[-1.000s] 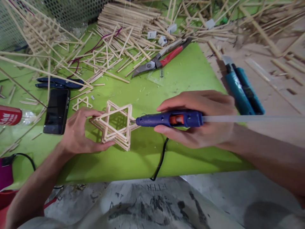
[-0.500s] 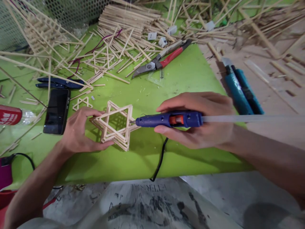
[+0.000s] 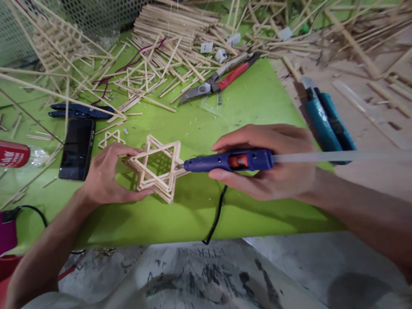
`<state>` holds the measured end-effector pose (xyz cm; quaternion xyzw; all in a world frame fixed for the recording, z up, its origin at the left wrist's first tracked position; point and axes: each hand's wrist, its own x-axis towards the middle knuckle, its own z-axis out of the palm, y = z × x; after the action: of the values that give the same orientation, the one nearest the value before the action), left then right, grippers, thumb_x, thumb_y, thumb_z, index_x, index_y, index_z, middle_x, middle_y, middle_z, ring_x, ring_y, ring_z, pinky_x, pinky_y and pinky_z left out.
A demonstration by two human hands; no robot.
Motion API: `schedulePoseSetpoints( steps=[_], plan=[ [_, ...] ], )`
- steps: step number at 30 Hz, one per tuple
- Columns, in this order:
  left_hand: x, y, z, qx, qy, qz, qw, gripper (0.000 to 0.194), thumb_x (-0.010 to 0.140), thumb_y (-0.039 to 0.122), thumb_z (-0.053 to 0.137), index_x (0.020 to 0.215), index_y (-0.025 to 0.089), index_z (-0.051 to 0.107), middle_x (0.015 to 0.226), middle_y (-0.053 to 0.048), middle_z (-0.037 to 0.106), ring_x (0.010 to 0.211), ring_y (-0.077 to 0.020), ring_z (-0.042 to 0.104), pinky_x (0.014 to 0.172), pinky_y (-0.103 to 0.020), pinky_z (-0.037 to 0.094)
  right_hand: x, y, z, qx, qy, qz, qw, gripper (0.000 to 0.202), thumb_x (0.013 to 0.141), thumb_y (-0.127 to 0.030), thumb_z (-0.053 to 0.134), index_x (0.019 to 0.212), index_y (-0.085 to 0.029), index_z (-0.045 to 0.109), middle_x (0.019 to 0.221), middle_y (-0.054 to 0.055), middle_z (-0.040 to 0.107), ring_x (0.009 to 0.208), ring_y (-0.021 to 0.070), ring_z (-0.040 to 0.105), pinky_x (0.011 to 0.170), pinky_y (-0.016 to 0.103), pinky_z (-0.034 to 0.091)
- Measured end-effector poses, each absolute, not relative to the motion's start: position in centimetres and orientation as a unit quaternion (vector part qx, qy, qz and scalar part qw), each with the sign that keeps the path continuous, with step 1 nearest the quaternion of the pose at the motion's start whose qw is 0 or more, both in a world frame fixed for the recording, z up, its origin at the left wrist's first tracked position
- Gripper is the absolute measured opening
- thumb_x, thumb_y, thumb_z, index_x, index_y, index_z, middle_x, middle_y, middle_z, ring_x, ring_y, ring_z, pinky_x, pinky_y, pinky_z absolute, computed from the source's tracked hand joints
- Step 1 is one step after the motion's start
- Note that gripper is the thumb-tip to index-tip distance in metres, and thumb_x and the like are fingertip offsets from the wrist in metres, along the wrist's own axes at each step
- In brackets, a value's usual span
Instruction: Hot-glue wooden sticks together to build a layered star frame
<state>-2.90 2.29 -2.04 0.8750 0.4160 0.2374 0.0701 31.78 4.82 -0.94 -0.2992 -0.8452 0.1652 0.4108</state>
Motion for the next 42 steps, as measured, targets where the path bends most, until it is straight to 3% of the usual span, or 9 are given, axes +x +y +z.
schedulePoseSetpoints(
  steps=[7, 16, 22, 34, 38, 42],
  plan=[
    [-3.0, 2.4, -2.0, 0.876, 0.41, 0.243, 0.07, 0.084, 0.069, 0.062, 0.095, 0.134, 0.027, 0.054, 0.111, -0.008, 0.077, 0.095, -0.0284, 0.077, 0.078, -0.046, 0.067, 31.8, 5.0, -0.9, -0.344, -0.781, 0.254, 0.455, 0.02, 0.092, -0.038, 0.082, 0.095, -0.023, 0.07, 0.074, -0.001, 0.074, 0.06, 0.0107, 0.065, 0.052, 0.024, 0.048],
    [-2.8, 2.3, -1.9, 0.876, 0.411, 0.243, 0.071, 0.083, 0.069, 0.059, 0.096, 0.133, 0.027, 0.055, 0.112, -0.008, 0.077, 0.095, -0.0279, 0.077, 0.083, -0.046, 0.067, 31.7, 5.4, -1.4, -0.341, -0.806, 0.217, 0.432, 0.017, 0.097, -0.042, 0.074, 0.096, -0.027, 0.068, 0.071, -0.004, 0.073, 0.054, 0.0116, 0.064, 0.047, 0.026, 0.045],
    [-3.0, 2.5, -2.0, 0.877, 0.404, 0.249, 0.072, 0.085, 0.068, 0.063, 0.095, 0.136, 0.031, 0.055, 0.111, -0.007, 0.077, 0.093, -0.0285, 0.077, 0.079, -0.046, 0.066, 32.2, 5.8, -0.8, -0.314, -0.827, 0.221, 0.411, 0.02, 0.091, -0.038, 0.082, 0.096, -0.025, 0.068, 0.068, -0.002, 0.075, 0.05, 0.0126, 0.066, 0.045, 0.025, 0.046],
    [-2.8, 2.5, -1.9, 0.877, 0.4, 0.254, 0.082, 0.084, 0.068, 0.06, 0.096, 0.135, 0.029, 0.055, 0.111, -0.008, 0.077, 0.094, -0.029, 0.077, 0.076, -0.046, 0.066, 32.4, 5.5, -0.3, -0.309, -0.82, 0.233, 0.421, 0.021, 0.09, -0.04, 0.082, 0.095, -0.023, 0.071, 0.075, 0.002, 0.077, 0.059, 0.0136, 0.07, 0.049, 0.025, 0.05],
    [-2.9, 2.6, -1.9, 0.883, 0.387, 0.253, 0.082, 0.084, 0.071, 0.057, 0.097, 0.138, 0.03, 0.054, 0.117, -0.01, 0.079, 0.101, -0.0312, 0.078, 0.08, -0.05, 0.067, 32.3, 5.5, -0.3, -0.331, -0.797, 0.247, 0.44, 0.014, 0.092, -0.033, 0.08, 0.094, -0.023, 0.07, 0.075, 0.002, 0.076, 0.059, 0.0121, 0.067, 0.051, 0.026, 0.049],
    [-2.8, 2.8, -1.8, 0.888, 0.374, 0.259, 0.072, 0.084, 0.07, 0.061, 0.096, 0.138, 0.035, 0.053, 0.122, -0.007, 0.08, 0.106, -0.0318, 0.08, 0.087, -0.053, 0.068, 32.0, 5.4, -0.5, -0.332, -0.8, 0.271, 0.419, 0.019, 0.09, -0.037, 0.083, 0.094, -0.024, 0.07, 0.07, -0.001, 0.074, 0.054, 0.0119, 0.063, 0.047, 0.026, 0.045]
  ],
)
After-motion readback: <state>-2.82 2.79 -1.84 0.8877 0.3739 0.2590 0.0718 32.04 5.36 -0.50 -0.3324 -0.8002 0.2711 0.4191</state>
